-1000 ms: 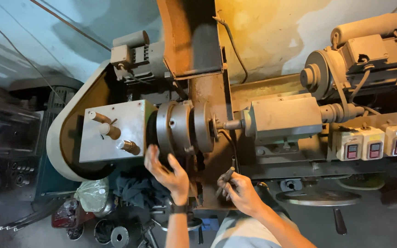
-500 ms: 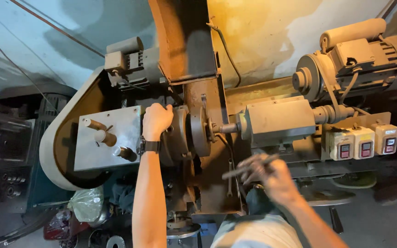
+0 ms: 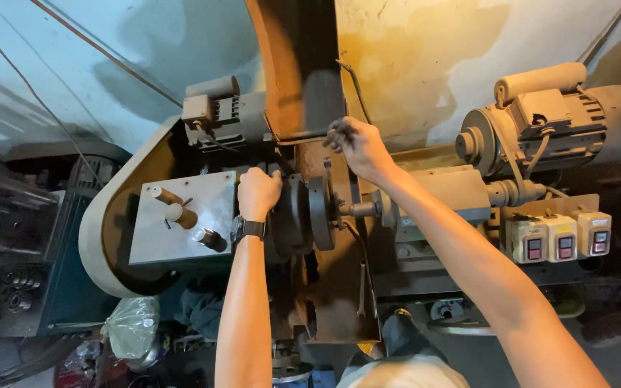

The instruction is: The person is operating a metal lathe, adjusting the chuck and machine settings to process a metal part.

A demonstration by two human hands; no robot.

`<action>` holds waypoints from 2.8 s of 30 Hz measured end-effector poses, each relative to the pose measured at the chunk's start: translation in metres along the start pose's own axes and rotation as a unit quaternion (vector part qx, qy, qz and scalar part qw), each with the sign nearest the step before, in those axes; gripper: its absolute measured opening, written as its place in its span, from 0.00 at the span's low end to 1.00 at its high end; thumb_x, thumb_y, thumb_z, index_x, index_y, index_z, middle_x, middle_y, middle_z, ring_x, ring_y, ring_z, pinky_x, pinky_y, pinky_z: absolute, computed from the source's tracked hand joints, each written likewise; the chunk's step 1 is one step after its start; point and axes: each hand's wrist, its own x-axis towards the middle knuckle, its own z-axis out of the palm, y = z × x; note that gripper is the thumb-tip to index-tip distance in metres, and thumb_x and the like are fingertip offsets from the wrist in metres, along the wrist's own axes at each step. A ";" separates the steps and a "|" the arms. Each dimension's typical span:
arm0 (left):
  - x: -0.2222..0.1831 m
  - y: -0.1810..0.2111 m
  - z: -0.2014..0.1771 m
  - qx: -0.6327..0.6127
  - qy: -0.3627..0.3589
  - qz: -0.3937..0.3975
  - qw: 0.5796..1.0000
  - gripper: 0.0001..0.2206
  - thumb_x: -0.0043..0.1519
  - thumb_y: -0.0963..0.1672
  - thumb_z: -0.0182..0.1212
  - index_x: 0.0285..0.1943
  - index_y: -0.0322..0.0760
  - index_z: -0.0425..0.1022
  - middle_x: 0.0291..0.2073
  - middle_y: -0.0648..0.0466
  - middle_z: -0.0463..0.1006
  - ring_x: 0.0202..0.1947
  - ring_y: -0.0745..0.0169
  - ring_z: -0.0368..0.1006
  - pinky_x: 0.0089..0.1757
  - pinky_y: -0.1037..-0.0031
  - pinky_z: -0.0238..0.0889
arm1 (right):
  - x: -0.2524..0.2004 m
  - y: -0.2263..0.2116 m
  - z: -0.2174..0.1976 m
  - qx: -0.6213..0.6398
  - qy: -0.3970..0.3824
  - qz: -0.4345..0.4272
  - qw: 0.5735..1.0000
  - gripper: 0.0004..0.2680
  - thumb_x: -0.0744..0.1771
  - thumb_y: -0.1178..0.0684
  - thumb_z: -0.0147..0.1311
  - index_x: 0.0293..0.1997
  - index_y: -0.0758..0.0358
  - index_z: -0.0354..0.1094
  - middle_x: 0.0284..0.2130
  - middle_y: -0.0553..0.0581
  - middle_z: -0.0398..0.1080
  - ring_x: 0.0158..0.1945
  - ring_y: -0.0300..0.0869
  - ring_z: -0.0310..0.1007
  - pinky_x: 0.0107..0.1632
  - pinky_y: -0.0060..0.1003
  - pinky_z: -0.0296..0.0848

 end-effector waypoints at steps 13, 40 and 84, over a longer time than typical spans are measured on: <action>0.010 -0.004 0.008 0.025 0.020 -0.039 0.999 0.27 0.59 0.52 0.58 0.50 0.17 0.77 0.45 0.25 0.77 0.48 0.21 0.76 0.48 0.44 0.71 | -0.030 -0.042 -0.022 0.203 0.098 0.100 0.969 0.03 0.71 0.61 0.52 0.45 0.71 0.69 0.36 0.66 0.74 0.34 0.44 0.75 0.38 0.37 0.77; -0.119 -0.019 0.038 -0.152 0.402 0.334 0.839 0.16 0.69 0.37 0.56 0.64 0.21 0.63 0.62 0.34 0.66 0.62 0.28 0.63 0.58 0.47 0.60 | -0.262 -0.096 -0.007 0.124 -0.066 0.356 0.924 0.03 0.66 0.60 0.60 0.38 0.70 0.73 0.19 0.65 0.78 0.18 0.44 0.80 0.25 0.36 0.80; -0.043 -0.005 0.008 -0.022 0.090 0.032 0.995 0.23 0.65 0.51 0.56 0.52 0.22 0.76 0.41 0.24 0.77 0.43 0.18 0.76 0.44 0.43 0.71 | -0.138 -0.094 -0.022 0.412 0.043 0.198 0.888 0.24 0.69 0.30 0.51 0.58 0.66 0.69 0.52 0.56 0.71 0.52 0.43 0.71 0.58 0.41 0.72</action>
